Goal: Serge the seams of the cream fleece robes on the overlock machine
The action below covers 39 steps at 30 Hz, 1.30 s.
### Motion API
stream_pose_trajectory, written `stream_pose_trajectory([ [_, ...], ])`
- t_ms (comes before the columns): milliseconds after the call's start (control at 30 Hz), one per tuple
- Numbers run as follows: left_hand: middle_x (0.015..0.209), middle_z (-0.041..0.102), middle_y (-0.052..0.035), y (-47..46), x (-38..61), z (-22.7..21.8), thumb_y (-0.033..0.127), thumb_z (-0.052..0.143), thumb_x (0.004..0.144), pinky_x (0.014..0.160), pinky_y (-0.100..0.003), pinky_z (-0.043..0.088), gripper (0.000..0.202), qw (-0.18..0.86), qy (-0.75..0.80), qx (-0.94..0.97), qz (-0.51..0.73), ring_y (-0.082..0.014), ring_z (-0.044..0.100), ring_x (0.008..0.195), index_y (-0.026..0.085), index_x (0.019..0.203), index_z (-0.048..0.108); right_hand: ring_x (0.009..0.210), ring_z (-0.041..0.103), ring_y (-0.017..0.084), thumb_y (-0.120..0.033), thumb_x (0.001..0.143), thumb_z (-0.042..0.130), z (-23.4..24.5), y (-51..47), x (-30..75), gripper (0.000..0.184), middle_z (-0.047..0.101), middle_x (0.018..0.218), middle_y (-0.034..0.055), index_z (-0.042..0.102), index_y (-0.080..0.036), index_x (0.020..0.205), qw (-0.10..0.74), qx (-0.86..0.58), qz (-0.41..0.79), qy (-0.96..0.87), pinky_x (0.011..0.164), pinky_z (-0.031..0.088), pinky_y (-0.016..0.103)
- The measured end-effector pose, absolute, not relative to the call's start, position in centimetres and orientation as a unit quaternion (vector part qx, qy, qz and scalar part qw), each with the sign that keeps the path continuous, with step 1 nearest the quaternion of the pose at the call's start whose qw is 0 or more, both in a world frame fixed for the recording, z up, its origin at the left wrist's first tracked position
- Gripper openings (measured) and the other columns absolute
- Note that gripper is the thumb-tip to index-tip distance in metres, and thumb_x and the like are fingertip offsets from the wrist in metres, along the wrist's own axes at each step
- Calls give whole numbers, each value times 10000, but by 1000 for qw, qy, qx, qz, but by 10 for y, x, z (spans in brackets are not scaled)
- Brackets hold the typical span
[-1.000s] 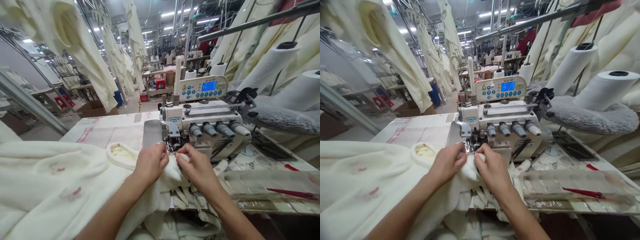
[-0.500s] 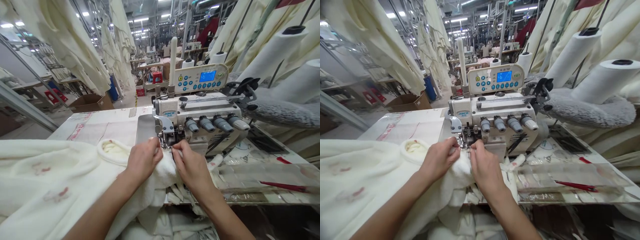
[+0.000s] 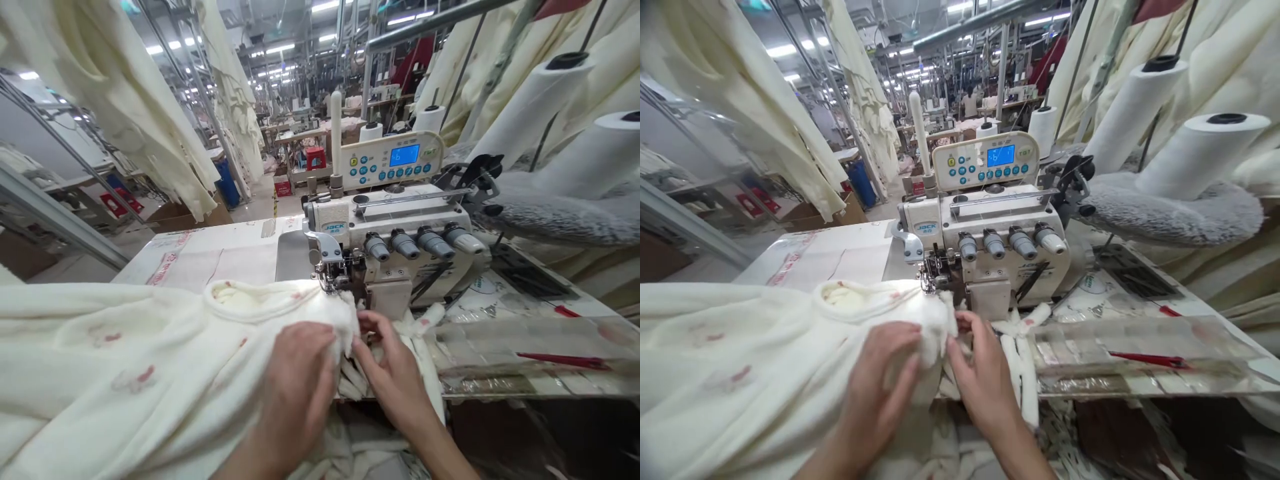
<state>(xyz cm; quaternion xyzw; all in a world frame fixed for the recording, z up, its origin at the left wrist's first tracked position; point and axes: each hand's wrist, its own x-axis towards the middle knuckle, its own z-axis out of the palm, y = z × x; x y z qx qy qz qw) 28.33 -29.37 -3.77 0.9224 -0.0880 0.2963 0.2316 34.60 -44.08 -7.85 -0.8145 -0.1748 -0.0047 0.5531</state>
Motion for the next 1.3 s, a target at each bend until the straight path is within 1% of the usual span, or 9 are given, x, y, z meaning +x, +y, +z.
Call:
stream_pose_trajectory([
  [133, 1118, 595, -109, -304, 275, -74, 65, 463, 828, 916, -392, 422, 335, 158, -101, 926, 328, -227, 530, 1053, 185, 1140, 484, 862, 603, 180, -341, 760, 640, -85, -433, 342, 325, 652, 962, 44, 560, -183, 1032, 714, -643, 224, -166, 782, 489, 295],
  [267, 896, 635, -61, -300, 284, -77, 86, 490, 845, 797, -351, 444, 154, 161, -93, 914, 360, -195, 567, 875, 195, 935, 550, 920, 608, 206, -372, 691, 732, -85, -430, 334, 467, 655, 1005, 56, 545, -189, 1079, 801, -528, 271, -81, 819, 481, 316],
  [367, 875, 634, -49, -302, 281, -66, 97, 480, 857, 784, -346, 436, 124, 224, -70, 909, 345, -181, 569, 848, 193, 914, 534, 785, 612, 178, -414, 703, 720, -86, -431, 328, 369, 666, 877, 32, 590, -192, 968, 820, -506, 263, -51, 728, 487, 286],
  [533, 1009, 619, -79, -304, 267, -60, 139, 549, 812, 863, -382, 418, 264, 261, -87, 917, 289, -213, 549, 963, 178, 1072, 523, 755, 566, 165, -398, 713, 703, -82, -434, 319, 250, 635, 761, 13, 649, -173, 807, 768, -598, 203, -107, 694, 458, 242],
  [767, 777, 611, -26, -298, 266, -53, 32, 516, 830, 728, -319, 419, 163, 265, -112, 875, 388, -145, 527, 749, 166, 904, 571, 574, 456, 113, -359, 782, 609, -76, -432, 307, 214, 517, 614, -14, 622, -172, 679, 671, -717, 90, -167, 538, 386, 206],
  [900, 745, 544, -33, -306, 259, -45, 59, 549, 822, 684, -309, 407, 184, 229, -128, 883, 389, -151, 490, 733, 152, 968, 610, 578, 490, 117, -306, 814, 555, -71, -434, 303, 191, 531, 621, -5, 658, -168, 733, 685, -695, 104, -194, 532, 411, 203],
  [1033, 819, 529, -62, -304, 253, -47, 64, 554, 819, 741, -350, 394, 291, 150, -122, 892, 409, -177, 493, 804, 133, 1097, 605, 577, 548, 128, -262, 844, 514, -63, -444, 304, 197, 582, 626, 10, 688, -169, 838, 674, -680, 96, -273, 527, 453, 210],
  [1200, 759, 572, -46, -298, 258, -46, 24, 550, 815, 725, -349, 349, 185, 107, -158, 877, 442, -166, 509, 762, 107, 964, 623, 665, 573, 127, -55, 797, 545, -66, -454, 324, 280, 608, 726, 19, 635, -205, 1015, 507, -718, -171, -446, 603, 477, 231],
  [1300, 726, 544, -36, -298, 261, -40, -3, 541, 794, 705, -334, 371, 184, 128, -156, 871, 448, -153, 476, 720, 118, 912, 614, 948, 590, 196, -33, 763, 577, -69, -450, 342, 371, 621, 1004, 104, 583, -186, 1101, 435, -706, -339, -444, 781, 507, 336],
])
